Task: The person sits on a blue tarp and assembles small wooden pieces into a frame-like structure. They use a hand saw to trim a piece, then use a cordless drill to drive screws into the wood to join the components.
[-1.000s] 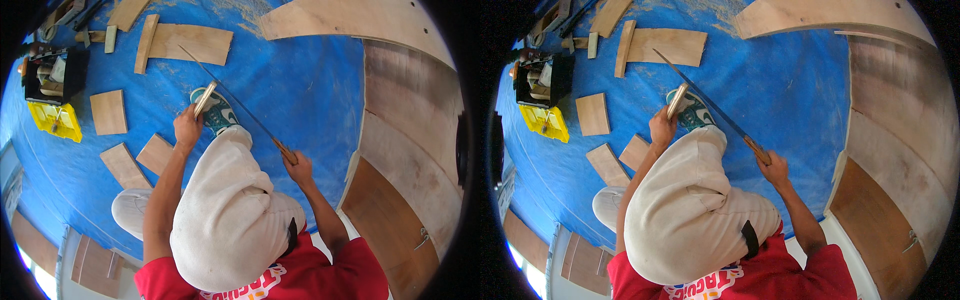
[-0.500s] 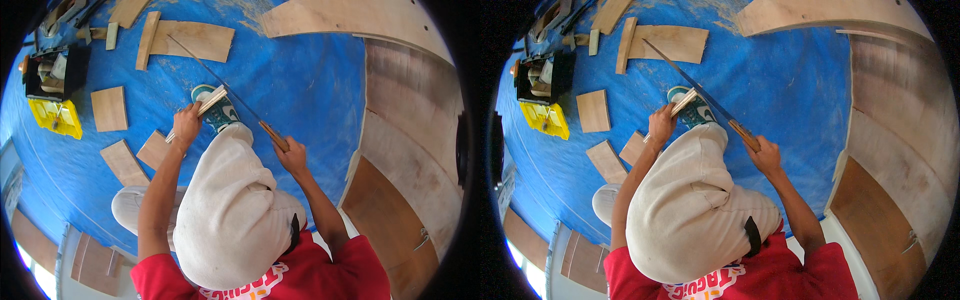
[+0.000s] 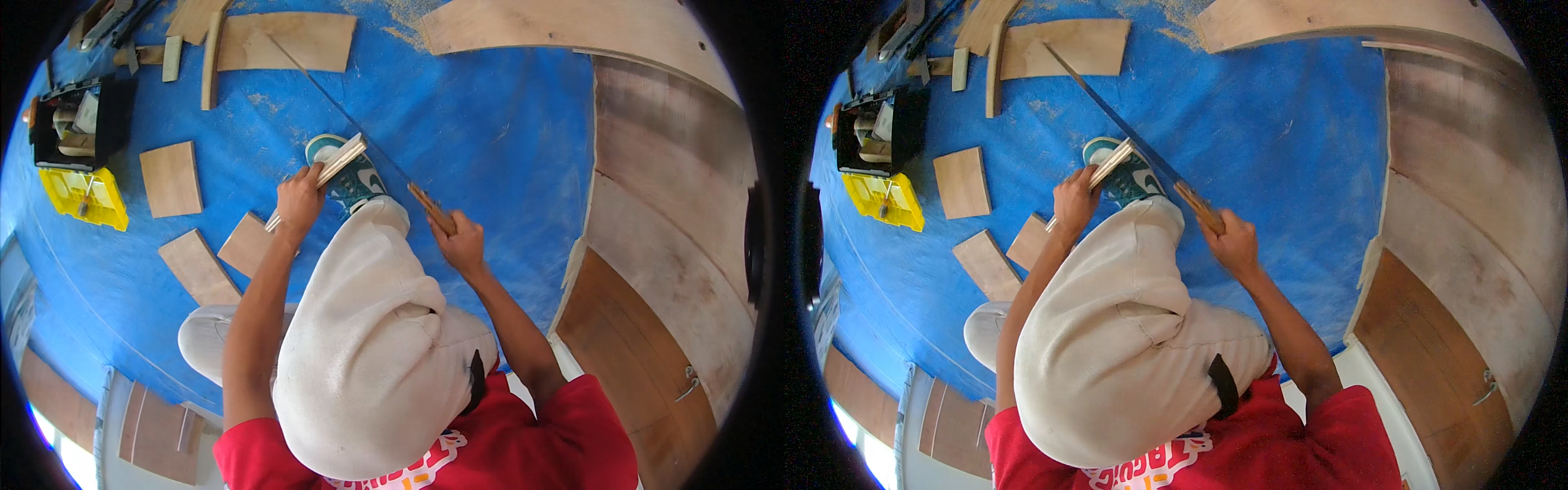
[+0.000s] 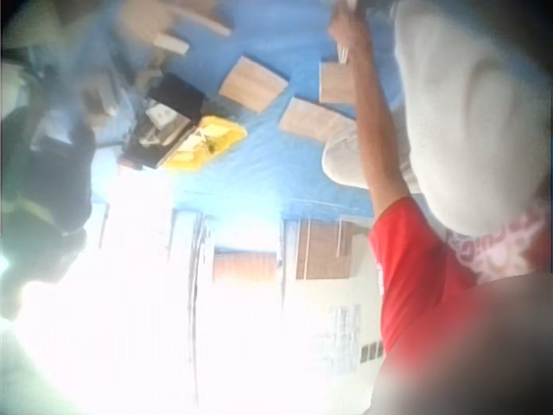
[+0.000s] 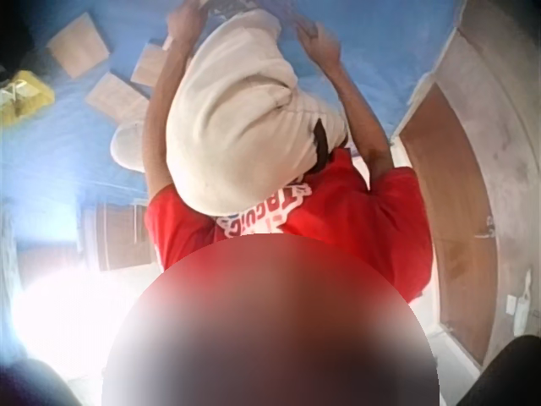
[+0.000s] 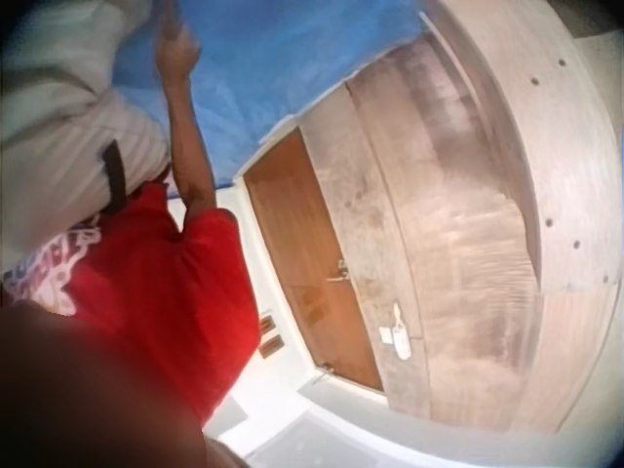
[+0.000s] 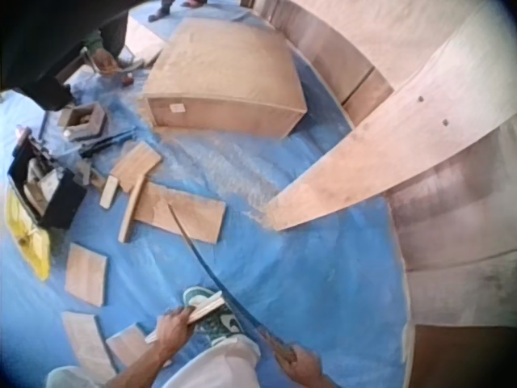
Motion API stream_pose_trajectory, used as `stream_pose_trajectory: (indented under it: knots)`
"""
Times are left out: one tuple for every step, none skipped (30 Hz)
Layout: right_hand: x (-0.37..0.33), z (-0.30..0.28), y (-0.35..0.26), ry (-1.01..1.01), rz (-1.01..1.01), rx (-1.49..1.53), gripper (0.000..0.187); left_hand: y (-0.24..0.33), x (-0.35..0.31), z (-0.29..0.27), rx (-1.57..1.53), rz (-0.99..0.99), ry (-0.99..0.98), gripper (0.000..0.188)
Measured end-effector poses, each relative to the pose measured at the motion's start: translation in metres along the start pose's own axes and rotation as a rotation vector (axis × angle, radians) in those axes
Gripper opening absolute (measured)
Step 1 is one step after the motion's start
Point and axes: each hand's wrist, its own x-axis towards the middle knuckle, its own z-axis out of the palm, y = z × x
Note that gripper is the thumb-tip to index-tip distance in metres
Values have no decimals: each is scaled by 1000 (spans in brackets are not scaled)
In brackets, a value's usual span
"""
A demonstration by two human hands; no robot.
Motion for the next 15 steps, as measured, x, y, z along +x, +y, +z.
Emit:
stream_pose_trajectory:
  knots:
    - [9, 1, -5, 16, 0, 23, 25, 0, 0, 0, -6, -2, 18, 27]
    - [14, -1, -10, 41, -1, 33, 26, 0, 0, 0, -26, 16, 48, 26]
    - [16, -4, -14, 59, -6, 48, 28, 0, 1, 0, -24, 1, 37, 26]
    - [18, -7, -17, 77, -20, 63, 29, 0, 1, 0, -31, -1, 42, 26]
    - [17, -11, -19, 93, 8, 73, 29, -1, 1, 1, -42, 9, 55, 25]
    - [14, -16, -21, 104, 39, 85, 29, -1, 1, 0, -50, 1, 64, 27]
    - [10, -19, -22, 116, 74, 101, 29, -1, 1, 0, -63, 9, 76, 29]
    - [7, -23, -22, 118, 125, 125, 29, -2, 2, -1, -66, -3, 72, 30]
    - [4, -26, -22, 124, 182, 152, 29, -1, 3, -1, -92, 6, 99, 25]
    - [1, -28, -21, 129, 243, 177, 29, -2, 4, -2, -106, 8, 96, 24]
    - [0, -29, -20, 134, 233, 167, 30, -2, 5, -3, -118, -2, 91, 23]
    - [0, -29, -19, 139, 224, 155, 30, -2, 6, -5, -135, -4, 90, 21]
    - [0, -29, -20, 150, 219, 145, 30, -2, 7, -6, -141, -16, 71, 19]
    - [0, -29, -21, 130, 223, 151, 30, -1, 8, -8, -147, -20, 62, 17]
    - [1, -27, -23, 118, 226, 162, 29, 0, 10, -10, -151, -18, 61, 16]
